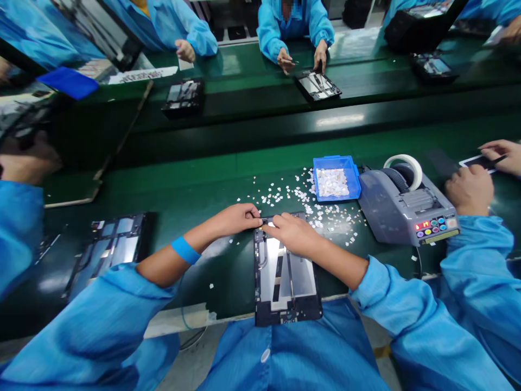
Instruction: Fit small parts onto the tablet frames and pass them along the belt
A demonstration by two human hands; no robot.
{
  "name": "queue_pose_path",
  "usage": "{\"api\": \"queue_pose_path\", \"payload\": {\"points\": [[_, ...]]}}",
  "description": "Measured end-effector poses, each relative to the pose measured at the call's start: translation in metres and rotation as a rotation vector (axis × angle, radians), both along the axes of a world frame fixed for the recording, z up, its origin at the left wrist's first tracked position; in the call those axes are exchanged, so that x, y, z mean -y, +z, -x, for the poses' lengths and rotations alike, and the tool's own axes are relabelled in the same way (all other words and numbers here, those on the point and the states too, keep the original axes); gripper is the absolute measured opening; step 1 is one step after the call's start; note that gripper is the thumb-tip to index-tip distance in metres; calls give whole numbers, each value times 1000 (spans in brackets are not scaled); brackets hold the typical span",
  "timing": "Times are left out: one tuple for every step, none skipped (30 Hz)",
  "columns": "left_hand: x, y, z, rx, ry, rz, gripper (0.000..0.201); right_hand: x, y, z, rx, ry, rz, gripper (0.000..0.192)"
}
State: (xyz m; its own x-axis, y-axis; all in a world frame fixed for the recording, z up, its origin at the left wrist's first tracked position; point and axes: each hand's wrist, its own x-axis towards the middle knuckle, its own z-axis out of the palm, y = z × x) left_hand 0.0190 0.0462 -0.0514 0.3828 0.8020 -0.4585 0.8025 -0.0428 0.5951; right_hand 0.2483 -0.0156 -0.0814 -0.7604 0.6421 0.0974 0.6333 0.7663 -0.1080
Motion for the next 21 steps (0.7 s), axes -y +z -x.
{"api": "queue_pose_path", "payload": {"points": [[-2, -3, -1, -3, 5, 30, 23, 0, -2, 0, -11, -8, -8, 33], [-4, -5, -3, -8, 11, 55, 21, 1, -3, 0, -22, -12, -14, 32], [-5, -7, -5, -14, 17, 73, 19, 2, -4, 0, -33, -12, -19, 32], [-6, -9, -7, -21, 22, 83, 18, 3, -4, 0, -43, -10, -22, 31], [-6, -10, -8, -29, 29, 85, 16, 4, -4, 0, -52, -6, -23, 31], [-7, -11, -10, -35, 36, 88, 15, 4, -4, 0, -61, -4, -22, 31], [-8, -11, -12, -37, 43, 92, 15, 4, -4, -1, -70, -2, -20, 31], [-8, -11, -13, -34, 48, 97, 15, 4, -4, -1, -77, -1, -16, 32], [-9, -11, -13, -28, 50, 108, 15, 3, -4, -1, -81, -1, -11, 32], [-10, -11, -14, -19, 51, 123, 15, 2, -5, 0, -83, -2, -6, 32], [-11, -11, -14, -9, 50, 141, 15, 1, -6, 0, -82, 0, 0, 33], [-11, -10, -13, 1, 50, 160, 15, 0, -7, 1, -80, 2, 6, 32], [-11, -9, -13, 8, 51, 179, 16, -1, -7, 1, -83, 3, 14, 32], [-11, -8, -12, 15, 52, 194, 17, 0, -7, 1, -99, -1, 24, 33], [-9, -7, -11, 21, 56, 203, 17, 3, -5, 0, -136, -12, 32, 34], [-7, -6, -10, 27, 63, 202, 18, 8, -2, -2, -194, -29, 36, 36], [-5, -5, -9, 34, 71, 194, 19, 16, 2, -7, -270, -52, 38, 37], [-2, -4, -8, 43, 77, 179, 20, 28, 8, -13, -354, -78, 41, 38], [1, -4, -7, 57, 79, 163, 21, 42, 15, -22, -438, -104, 49, 37], [3, -4, -6, 72, 76, 148, 22, 58, 21, -34, -513, -133, 64, 35], [5, -4, -6, 86, 75, 128, 24, 76, 27, -47, -578, -174, 87, 33]]}}
